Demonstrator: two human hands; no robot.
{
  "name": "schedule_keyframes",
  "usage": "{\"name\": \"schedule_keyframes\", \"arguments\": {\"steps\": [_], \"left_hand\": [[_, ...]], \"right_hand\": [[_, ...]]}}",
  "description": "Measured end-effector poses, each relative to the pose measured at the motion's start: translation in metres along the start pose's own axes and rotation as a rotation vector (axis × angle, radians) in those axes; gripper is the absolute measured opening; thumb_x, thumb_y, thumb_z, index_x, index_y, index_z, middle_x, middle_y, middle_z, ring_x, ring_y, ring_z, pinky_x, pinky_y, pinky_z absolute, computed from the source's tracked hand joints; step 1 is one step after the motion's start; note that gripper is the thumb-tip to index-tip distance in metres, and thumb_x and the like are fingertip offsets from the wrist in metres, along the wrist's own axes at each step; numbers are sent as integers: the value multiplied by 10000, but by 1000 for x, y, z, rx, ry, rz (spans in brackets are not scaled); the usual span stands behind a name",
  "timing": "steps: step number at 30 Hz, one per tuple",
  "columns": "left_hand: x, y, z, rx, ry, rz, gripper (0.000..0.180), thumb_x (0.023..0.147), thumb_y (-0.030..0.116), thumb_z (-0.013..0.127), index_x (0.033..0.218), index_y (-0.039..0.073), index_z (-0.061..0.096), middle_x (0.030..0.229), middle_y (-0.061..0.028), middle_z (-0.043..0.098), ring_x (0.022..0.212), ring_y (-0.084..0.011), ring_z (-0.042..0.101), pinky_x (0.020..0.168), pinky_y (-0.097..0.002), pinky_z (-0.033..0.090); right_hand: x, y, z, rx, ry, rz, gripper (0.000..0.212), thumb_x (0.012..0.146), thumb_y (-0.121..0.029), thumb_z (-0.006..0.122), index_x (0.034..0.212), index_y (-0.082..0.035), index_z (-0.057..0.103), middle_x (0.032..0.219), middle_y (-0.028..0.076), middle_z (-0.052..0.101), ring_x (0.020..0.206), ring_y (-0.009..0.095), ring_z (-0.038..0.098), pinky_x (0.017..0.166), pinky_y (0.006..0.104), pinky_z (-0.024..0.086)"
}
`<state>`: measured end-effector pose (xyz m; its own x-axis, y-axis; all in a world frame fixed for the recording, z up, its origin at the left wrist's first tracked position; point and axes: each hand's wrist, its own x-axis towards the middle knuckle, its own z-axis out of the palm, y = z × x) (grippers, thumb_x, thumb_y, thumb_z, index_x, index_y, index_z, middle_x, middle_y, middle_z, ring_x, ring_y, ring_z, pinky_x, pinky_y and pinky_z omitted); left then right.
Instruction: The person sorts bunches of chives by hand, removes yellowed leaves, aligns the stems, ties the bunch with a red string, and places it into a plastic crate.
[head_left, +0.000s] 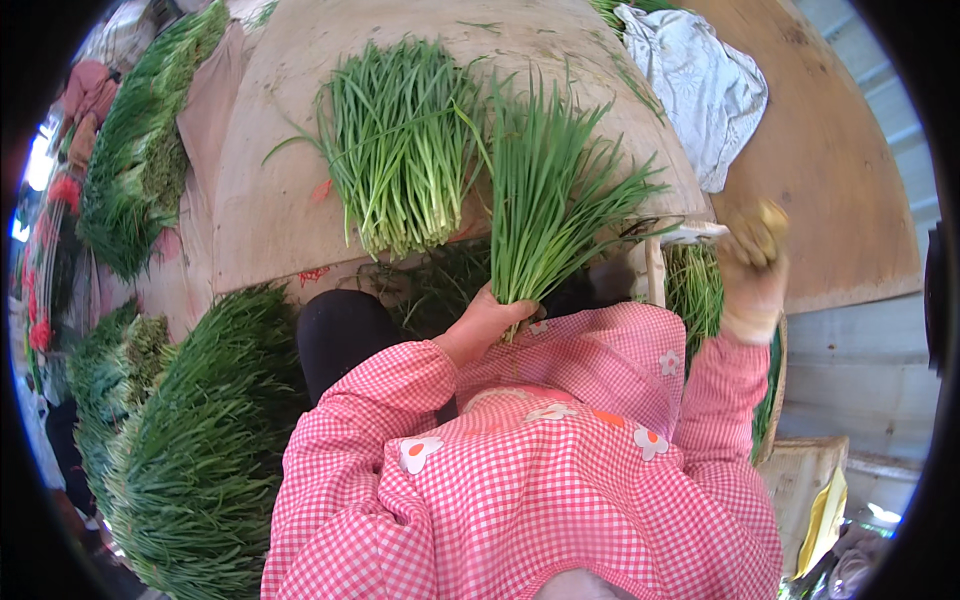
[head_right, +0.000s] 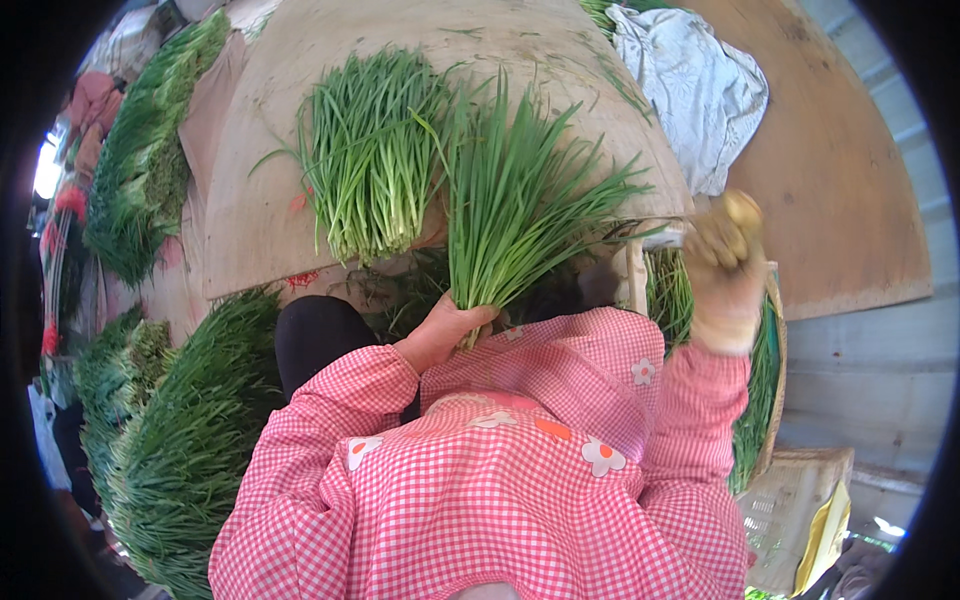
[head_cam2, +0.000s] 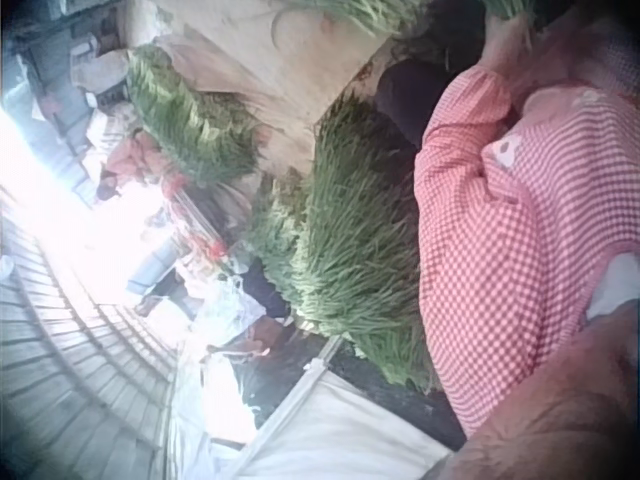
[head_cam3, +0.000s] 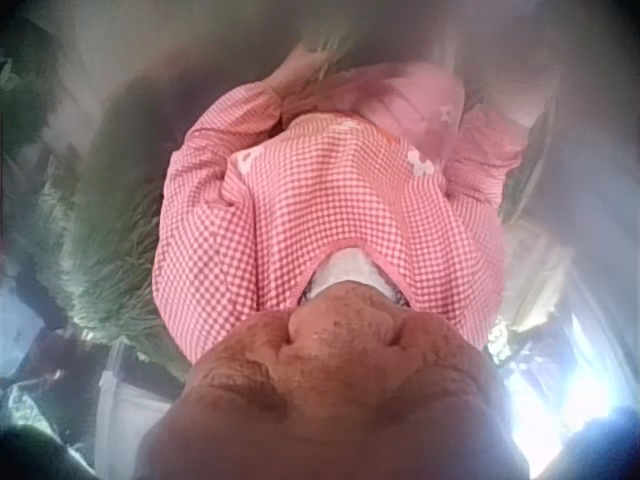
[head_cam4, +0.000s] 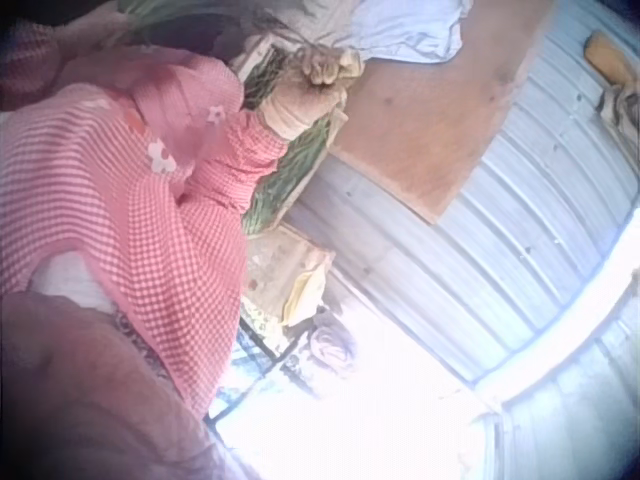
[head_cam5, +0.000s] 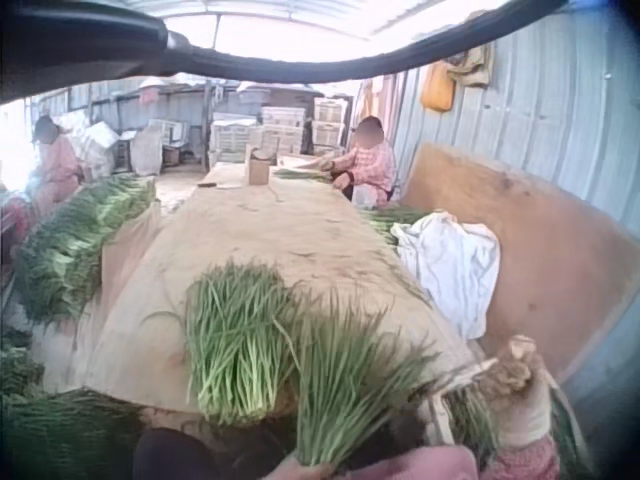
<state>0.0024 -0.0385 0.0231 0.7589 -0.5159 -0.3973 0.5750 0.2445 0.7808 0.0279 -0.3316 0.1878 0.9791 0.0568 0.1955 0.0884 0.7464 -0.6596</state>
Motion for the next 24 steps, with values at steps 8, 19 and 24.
{"name": "schedule_keyframes", "arguments": {"steps": [8,19,24], "left_hand": [[12,-20,4,586,255,487,532,742,61,635,1221,-3,414,945,-119,629,799,-192,617,671,-300,492],[2,-15,4,1006,256,408,670,680,69,644,1289,59,365,859,-225,614,826,-392,598,709,-440,487],[1,-12,4,973,242,359,661,692,77,644,1287,39,361,881,-228,615,851,-385,603,730,-426,492]], "right_hand": [[-65,110,33,-1275,-268,565,309,825,-69,606,1125,-14,556,749,-7,572,631,65,520,605,219,440],[-18,150,23,-1823,-36,333,325,797,-303,646,933,-23,552,608,48,577,583,228,582,557,333,447],[-33,158,16,-1264,-26,279,147,837,-160,608,848,-31,539,657,74,577,610,201,572,577,294,439]]}}
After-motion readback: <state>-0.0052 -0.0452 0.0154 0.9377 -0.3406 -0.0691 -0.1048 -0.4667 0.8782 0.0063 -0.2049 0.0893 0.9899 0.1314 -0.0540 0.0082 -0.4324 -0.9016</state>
